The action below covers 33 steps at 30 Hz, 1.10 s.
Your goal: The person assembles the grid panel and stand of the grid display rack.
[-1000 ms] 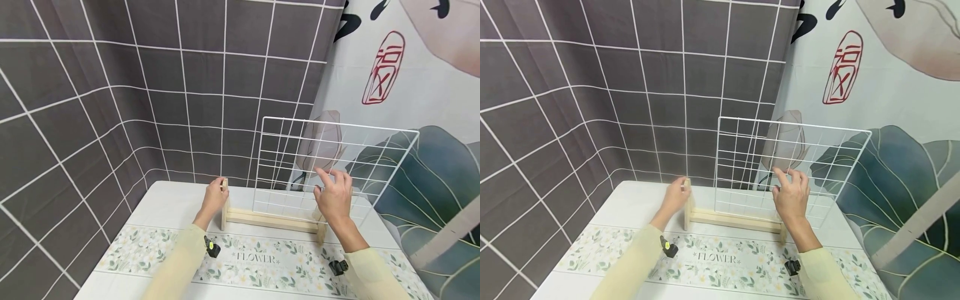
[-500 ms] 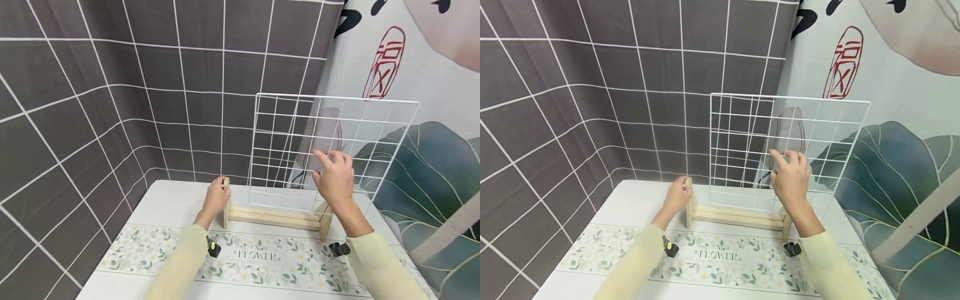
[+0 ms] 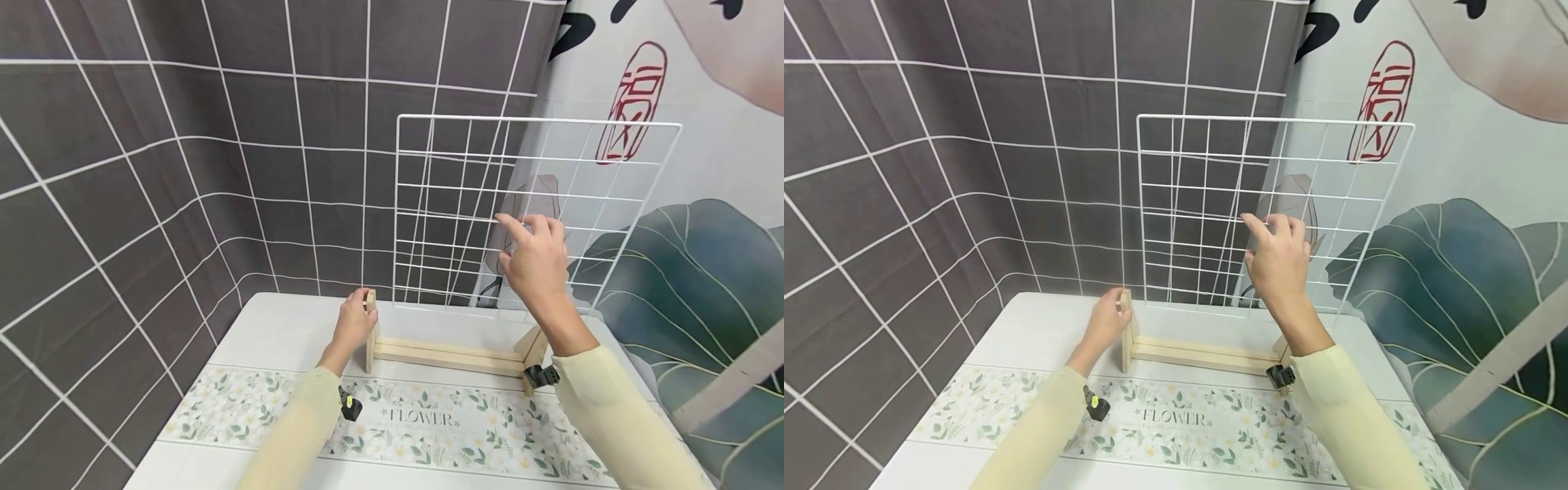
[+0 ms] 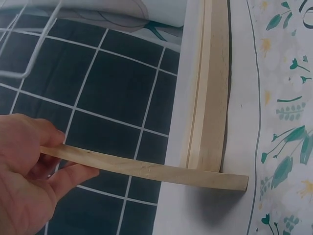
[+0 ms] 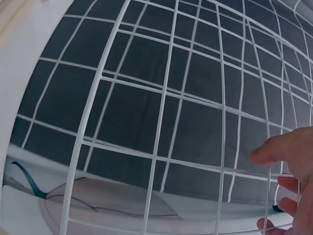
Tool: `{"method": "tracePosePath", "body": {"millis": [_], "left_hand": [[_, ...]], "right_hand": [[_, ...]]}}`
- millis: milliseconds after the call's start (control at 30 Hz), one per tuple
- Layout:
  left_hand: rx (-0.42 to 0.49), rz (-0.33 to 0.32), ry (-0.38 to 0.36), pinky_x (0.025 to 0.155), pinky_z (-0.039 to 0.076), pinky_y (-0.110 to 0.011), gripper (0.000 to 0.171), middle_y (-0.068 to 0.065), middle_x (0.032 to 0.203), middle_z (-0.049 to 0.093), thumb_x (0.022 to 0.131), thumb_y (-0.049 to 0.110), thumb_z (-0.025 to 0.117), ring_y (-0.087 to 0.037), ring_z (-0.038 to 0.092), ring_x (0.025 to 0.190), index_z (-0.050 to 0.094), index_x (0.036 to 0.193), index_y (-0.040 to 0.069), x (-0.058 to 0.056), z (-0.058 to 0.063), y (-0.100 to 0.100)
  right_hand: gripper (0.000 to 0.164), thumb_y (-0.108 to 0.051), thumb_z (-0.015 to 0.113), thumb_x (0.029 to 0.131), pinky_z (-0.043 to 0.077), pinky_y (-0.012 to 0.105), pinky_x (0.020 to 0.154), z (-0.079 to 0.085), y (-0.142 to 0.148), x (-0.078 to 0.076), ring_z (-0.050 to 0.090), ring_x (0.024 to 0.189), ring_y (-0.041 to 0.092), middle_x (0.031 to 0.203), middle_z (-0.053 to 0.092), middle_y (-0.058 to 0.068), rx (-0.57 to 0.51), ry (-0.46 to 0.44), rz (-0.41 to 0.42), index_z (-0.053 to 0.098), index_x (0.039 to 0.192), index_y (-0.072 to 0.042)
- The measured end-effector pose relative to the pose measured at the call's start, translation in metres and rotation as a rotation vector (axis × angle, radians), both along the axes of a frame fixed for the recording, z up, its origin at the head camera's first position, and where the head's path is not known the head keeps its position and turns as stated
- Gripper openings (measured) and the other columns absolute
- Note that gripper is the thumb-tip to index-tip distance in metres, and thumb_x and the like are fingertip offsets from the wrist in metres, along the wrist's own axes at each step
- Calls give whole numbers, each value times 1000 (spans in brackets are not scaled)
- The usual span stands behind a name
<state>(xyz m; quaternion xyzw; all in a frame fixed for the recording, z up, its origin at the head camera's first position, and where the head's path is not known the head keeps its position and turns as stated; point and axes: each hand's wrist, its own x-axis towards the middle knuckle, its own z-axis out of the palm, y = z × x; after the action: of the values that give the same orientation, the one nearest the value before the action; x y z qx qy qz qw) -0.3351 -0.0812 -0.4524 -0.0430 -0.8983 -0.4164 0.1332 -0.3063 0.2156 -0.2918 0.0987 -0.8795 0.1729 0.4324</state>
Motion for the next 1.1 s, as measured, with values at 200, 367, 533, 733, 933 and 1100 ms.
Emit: {"method": "tracePosePath", "body": {"millis": [200, 367, 533, 733, 933, 1100], "left_hand": [[-4, 6, 1, 99, 57, -42, 51, -24, 129, 62, 91, 4, 67, -38, 66, 118, 51, 139, -4, 1, 2, 0], [-13, 5, -5, 98, 58, -41, 51, -23, 129, 62, 92, 4, 65, -37, 66, 118, 50, 140, -5, 3, 2, -1], [0, 6, -19, 98, 58, -40, 50, -22, 130, 61, 93, 4, 63, -35, 66, 118, 50, 140, -4, 5, 2, -2], [-1, -8, -10, 97, 58, -39, 49, -22, 129, 61, 93, 4, 63, -35, 68, 117, 50, 140, -4, 6, 3, 0], [-8, -3, -16, 98, 58, -38, 49, -21, 130, 61, 94, 5, 63, -34, 67, 119, 50, 141, -3, 5, 1, 1], [-6, 2, -14, 99, 58, -39, 50, -21, 130, 61, 94, 5, 63, -35, 66, 119, 50, 141, -3, 5, 0, 1]], "right_hand": [[62, 1, 81, 71, 47, 66, 86, 11, -13, -4, 49, 119, 47, 120, 62, 23, -5, 46, 17, 69, 129, -19], [57, 1, 79, 74, 47, 64, 90, 15, -24, -7, 49, 117, 47, 118, 61, 22, -7, 67, 22, 70, 127, -17], [55, -1, 79, 76, 49, 62, 88, 14, -36, -11, 50, 117, 45, 117, 60, 21, 8, 72, 35, 69, 128, -16], [55, 1, 80, 75, 48, 61, 85, 6, -39, -13, 50, 117, 45, 116, 59, 21, 23, 62, 36, 69, 126, -16], [54, 2, 80, 76, 47, 61, 83, -2, -37, -13, 50, 117, 45, 117, 60, 21, 27, 52, 36, 69, 126, -16], [54, 2, 80, 77, 48, 60, 83, -5, -36, -13, 50, 117, 45, 118, 60, 21, 39, 42, 34, 69, 127, -16]]}}
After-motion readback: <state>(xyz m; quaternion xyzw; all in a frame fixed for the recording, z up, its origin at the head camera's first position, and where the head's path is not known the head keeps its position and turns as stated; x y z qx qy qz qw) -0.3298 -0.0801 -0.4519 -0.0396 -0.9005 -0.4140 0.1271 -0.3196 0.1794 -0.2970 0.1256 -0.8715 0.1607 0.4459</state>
